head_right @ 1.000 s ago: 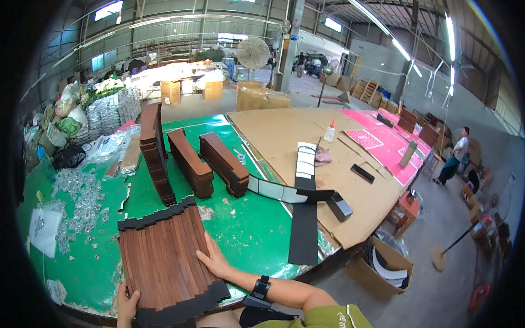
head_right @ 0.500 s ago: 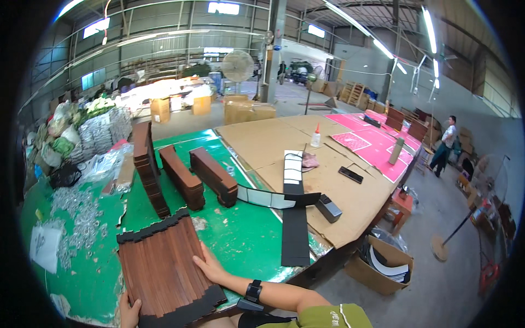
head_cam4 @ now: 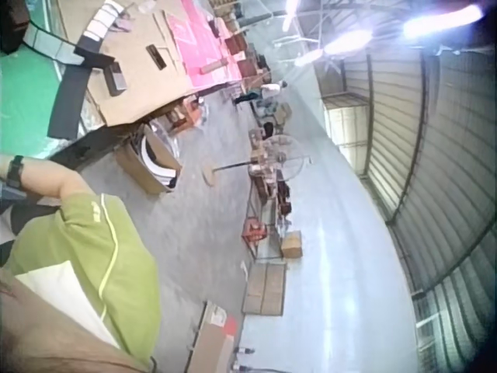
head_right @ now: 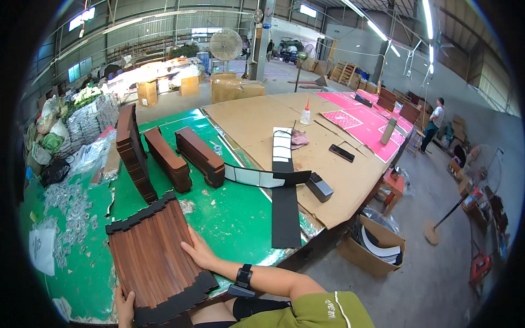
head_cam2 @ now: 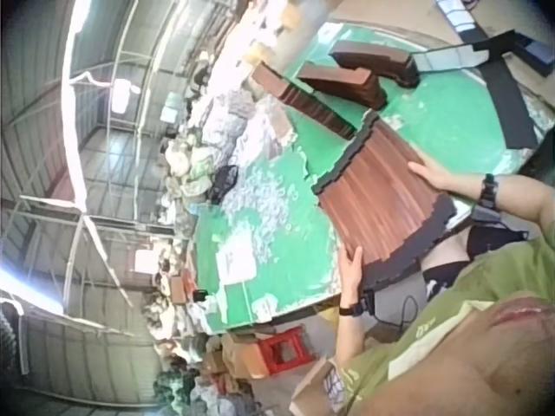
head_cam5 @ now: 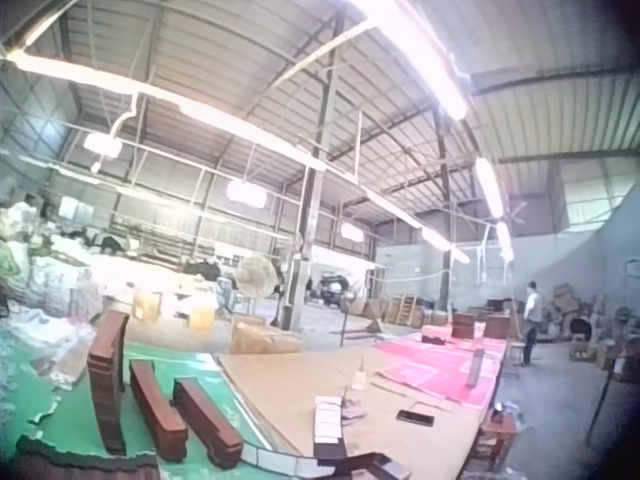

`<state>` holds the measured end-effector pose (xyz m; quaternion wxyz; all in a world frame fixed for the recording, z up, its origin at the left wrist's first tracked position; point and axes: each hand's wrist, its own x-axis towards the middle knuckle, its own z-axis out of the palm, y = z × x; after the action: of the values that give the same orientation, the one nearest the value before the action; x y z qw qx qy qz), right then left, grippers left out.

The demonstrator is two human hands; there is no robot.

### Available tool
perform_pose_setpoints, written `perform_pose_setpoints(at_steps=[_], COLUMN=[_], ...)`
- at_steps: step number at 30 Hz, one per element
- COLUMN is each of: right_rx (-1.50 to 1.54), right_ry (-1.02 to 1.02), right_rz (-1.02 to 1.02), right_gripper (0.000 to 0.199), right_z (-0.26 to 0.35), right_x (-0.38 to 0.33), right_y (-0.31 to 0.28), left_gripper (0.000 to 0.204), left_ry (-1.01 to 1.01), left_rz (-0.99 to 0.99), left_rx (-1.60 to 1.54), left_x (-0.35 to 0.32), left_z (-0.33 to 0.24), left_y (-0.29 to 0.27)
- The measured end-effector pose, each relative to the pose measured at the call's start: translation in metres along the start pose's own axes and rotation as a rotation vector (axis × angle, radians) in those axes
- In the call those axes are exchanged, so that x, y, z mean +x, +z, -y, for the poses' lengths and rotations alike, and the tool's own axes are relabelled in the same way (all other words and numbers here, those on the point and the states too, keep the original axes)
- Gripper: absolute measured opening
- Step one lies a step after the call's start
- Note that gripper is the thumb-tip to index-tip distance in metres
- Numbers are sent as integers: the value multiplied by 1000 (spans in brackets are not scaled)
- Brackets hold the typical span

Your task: Organizing wooden slats on an assembly table and stacking finished panels.

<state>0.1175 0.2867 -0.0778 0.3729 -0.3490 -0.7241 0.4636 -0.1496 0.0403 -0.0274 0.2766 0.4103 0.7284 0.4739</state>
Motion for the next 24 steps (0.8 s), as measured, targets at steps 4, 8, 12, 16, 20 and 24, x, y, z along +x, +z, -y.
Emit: perform_pose_setpoints(at_steps=[4,8,12,16,20,24], right_rx=[7,-14,41,118,244,341], right_ry=[35,20,-5,-4,33,52], right_rz=[-14,-58,-53,-73,-52,-46], right_gripper=[78,78,76,76,77,73], right_z=[-1,-8,-4,1,0,12], right_x=[-3,2,5,1,-12,-30], right_y=[-3,10,12,10,6,-3], left_gripper=[64,69,72,68,68,67], left_ry=[14,-27,-182,-198,-267,-239], left_rz=[36,42,88,94,111,133], left_rx=[77,103,88,-19,78,50], left_x=[3,-3,-5,-6,-16,-30], left_z=[-9,-16,-50,-66,-99,-103], left_y=[-1,-4,-4,0,8,8])
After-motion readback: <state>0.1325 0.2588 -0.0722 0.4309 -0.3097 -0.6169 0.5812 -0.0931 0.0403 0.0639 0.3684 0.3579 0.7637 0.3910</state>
